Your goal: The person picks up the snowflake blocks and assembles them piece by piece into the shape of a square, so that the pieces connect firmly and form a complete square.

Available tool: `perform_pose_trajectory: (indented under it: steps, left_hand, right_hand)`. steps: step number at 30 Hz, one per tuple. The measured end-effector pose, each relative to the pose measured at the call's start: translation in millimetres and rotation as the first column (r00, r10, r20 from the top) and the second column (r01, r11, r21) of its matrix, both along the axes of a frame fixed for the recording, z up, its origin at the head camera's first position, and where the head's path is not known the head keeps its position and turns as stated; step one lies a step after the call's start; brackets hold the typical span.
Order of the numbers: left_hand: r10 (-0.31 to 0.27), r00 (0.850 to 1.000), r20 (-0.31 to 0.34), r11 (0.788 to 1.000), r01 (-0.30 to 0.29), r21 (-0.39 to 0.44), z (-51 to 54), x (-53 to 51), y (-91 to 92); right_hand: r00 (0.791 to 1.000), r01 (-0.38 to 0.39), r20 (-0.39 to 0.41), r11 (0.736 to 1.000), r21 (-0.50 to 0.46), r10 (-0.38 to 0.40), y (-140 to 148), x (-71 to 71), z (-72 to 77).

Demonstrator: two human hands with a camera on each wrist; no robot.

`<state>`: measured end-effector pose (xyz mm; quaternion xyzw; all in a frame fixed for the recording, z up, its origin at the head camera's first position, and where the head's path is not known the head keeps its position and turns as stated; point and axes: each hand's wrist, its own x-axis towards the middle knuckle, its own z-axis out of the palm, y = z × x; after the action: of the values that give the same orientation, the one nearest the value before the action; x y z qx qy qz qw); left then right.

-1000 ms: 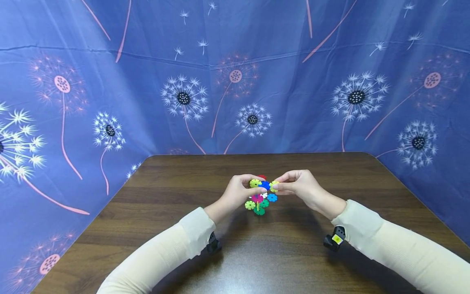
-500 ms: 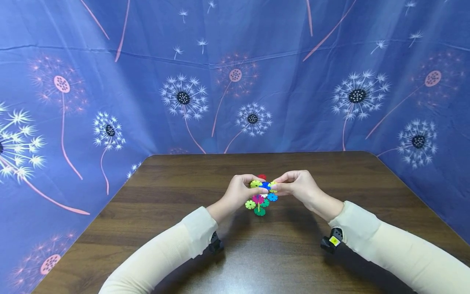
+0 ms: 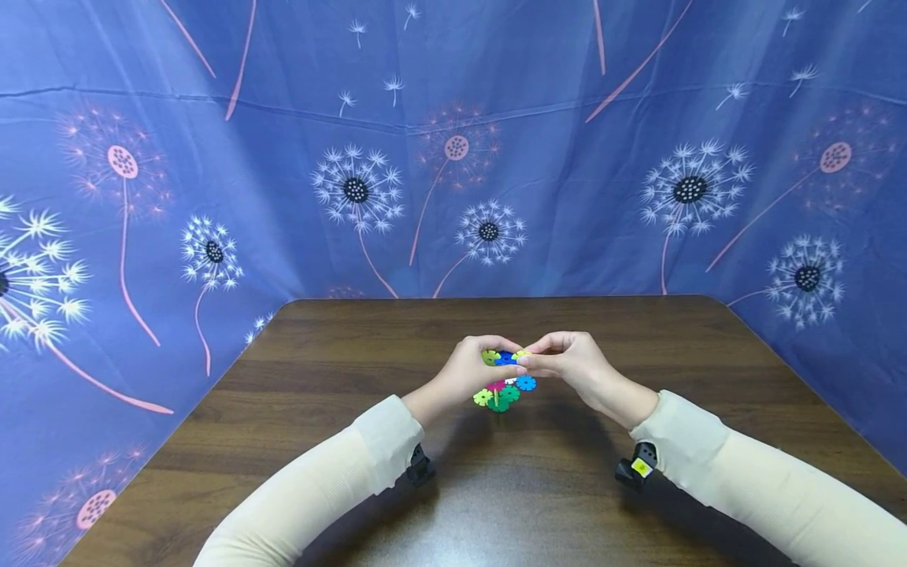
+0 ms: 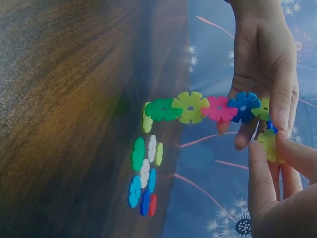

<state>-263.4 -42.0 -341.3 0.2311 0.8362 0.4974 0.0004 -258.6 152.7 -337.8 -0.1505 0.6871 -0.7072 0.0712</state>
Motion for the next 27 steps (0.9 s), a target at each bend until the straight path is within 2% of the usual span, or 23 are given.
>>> perform_pose_trajectory:
  steps: [7, 12, 15, 22, 27]
  left_hand:
    - [-0.005, 1.0, -0.028, 1.0, 0.004, -0.022, 0.6, -0.2, 0.6]
    - [0.025, 0.999, -0.045, 0.999, -0.026, -0.021, 0.1, -2.1, -3.5]
    - [0.047, 0.998, -0.038, 0.999, -0.048, -0.014, 0.1, -2.7, -7.3]
    - [0.034, 0.999, -0.01, 0.999, -0.034, -0.011, 2.2, -1.4, -12.0]
    - [0.033, 0.999, -0.002, 0.999, -0.033, -0.014, 1.9, -0.9, -13.7]
  right_hand:
    - [0.999, -0.003, 0.051, 1.0, 0.009, 0.002, 1, 0.9, 1.5]
    - [0.998, 0.014, 0.065, 0.999, 0.029, -0.016, 5, -2.0, 3.5]
    - [0.997, 0.03, 0.075, 0.999, 0.045, -0.033, 7, -4.8, 3.1]
    - [0.992, 0.077, 0.085, 0.989, 0.125, -0.088, 10, -11.0, -2.9]
    - [0.994, 0.082, 0.052, 0.978, 0.19, -0.093, 12, -18.8, -9.9]
